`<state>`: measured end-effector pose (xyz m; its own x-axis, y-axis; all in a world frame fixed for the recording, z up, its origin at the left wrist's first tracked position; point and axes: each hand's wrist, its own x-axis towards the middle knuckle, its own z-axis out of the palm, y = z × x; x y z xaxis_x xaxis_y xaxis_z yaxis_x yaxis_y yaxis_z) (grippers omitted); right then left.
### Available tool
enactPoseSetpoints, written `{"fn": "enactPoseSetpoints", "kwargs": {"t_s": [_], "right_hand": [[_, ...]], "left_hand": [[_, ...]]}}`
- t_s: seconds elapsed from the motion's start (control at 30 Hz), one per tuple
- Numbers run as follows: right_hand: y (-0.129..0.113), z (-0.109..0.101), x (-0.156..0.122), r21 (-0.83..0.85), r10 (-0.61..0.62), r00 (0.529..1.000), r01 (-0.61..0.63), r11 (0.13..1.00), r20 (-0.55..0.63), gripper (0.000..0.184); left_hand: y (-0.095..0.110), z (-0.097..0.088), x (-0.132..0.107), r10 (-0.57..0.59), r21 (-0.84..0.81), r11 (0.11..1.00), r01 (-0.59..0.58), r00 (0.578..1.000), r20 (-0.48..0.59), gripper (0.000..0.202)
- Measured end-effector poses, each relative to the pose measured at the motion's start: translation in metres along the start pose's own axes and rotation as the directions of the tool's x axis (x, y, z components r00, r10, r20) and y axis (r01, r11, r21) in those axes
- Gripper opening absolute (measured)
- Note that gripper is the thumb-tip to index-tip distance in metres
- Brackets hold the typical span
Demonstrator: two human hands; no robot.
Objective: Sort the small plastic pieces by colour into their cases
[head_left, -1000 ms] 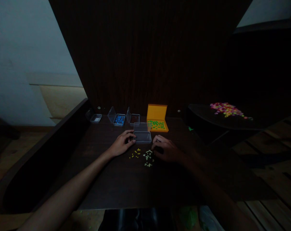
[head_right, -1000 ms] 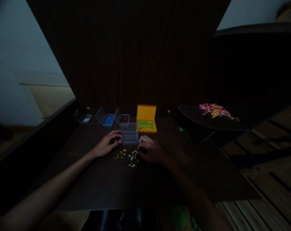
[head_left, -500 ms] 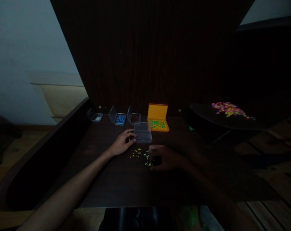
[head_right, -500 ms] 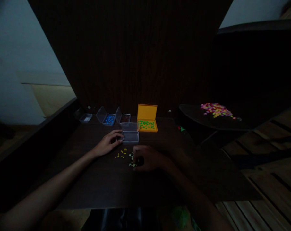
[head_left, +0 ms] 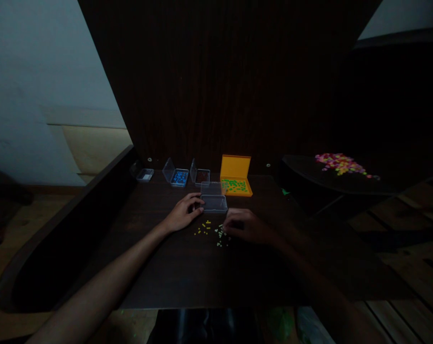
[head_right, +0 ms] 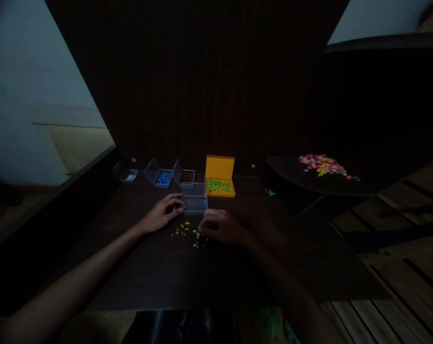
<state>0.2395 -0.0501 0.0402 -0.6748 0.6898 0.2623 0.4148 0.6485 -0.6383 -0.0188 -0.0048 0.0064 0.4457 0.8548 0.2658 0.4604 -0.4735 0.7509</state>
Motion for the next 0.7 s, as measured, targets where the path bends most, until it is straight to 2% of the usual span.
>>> {"fn": "enactPoseSetpoints", "kwargs": {"t_s": [0.1, 0.17, 0.3, 0.43, 0.53, 0.6, 0.7], "right_hand": [[0.009, -0.004, 0.009, -0.101, 0.107, 0.987, -0.119, 0.988, -0.117, 0.025], [0.018, -0.006, 0.018, -0.164, 0.172, 0.973, -0.197, 0.967, -0.155, 0.023], [0.032, -0.007, 0.036, -0.288, 0.279, 0.953, -0.302, 0.909, -0.119, 0.022], [0.034, -0.006, 0.052, -0.500, 0.347, 0.937, -0.322, 0.804, -0.045, 0.026], [0.030, -0.007, 0.057, -0.605, 0.381, 0.924, -0.327, 0.726, -0.042, 0.030], [0.029, -0.008, 0.056, -0.618, 0.376, 0.924, -0.333, 0.712, -0.064, 0.031], [0.030, -0.008, 0.050, -0.584, 0.362, 0.930, -0.332, 0.741, -0.070, 0.031]], "left_hand": [[0.001, 0.001, 0.000, -0.005, -0.005, 1.000, 0.005, 1.000, -0.003, 0.023], [0.000, 0.001, 0.000, -0.010, -0.008, 1.000, 0.010, 1.000, -0.007, 0.022], [0.000, 0.002, 0.000, 0.006, -0.017, 1.000, -0.007, 1.000, -0.006, 0.023], [0.000, 0.002, 0.000, -0.001, -0.013, 1.000, 0.001, 1.000, -0.003, 0.022], [0.001, 0.002, 0.000, -0.004, -0.018, 1.000, 0.004, 1.000, -0.009, 0.022], [0.001, 0.002, 0.000, -0.003, -0.022, 1.000, 0.003, 1.000, -0.010, 0.022], [0.002, 0.002, 0.000, -0.004, -0.026, 1.000, 0.004, 1.000, -0.008, 0.022]]}}
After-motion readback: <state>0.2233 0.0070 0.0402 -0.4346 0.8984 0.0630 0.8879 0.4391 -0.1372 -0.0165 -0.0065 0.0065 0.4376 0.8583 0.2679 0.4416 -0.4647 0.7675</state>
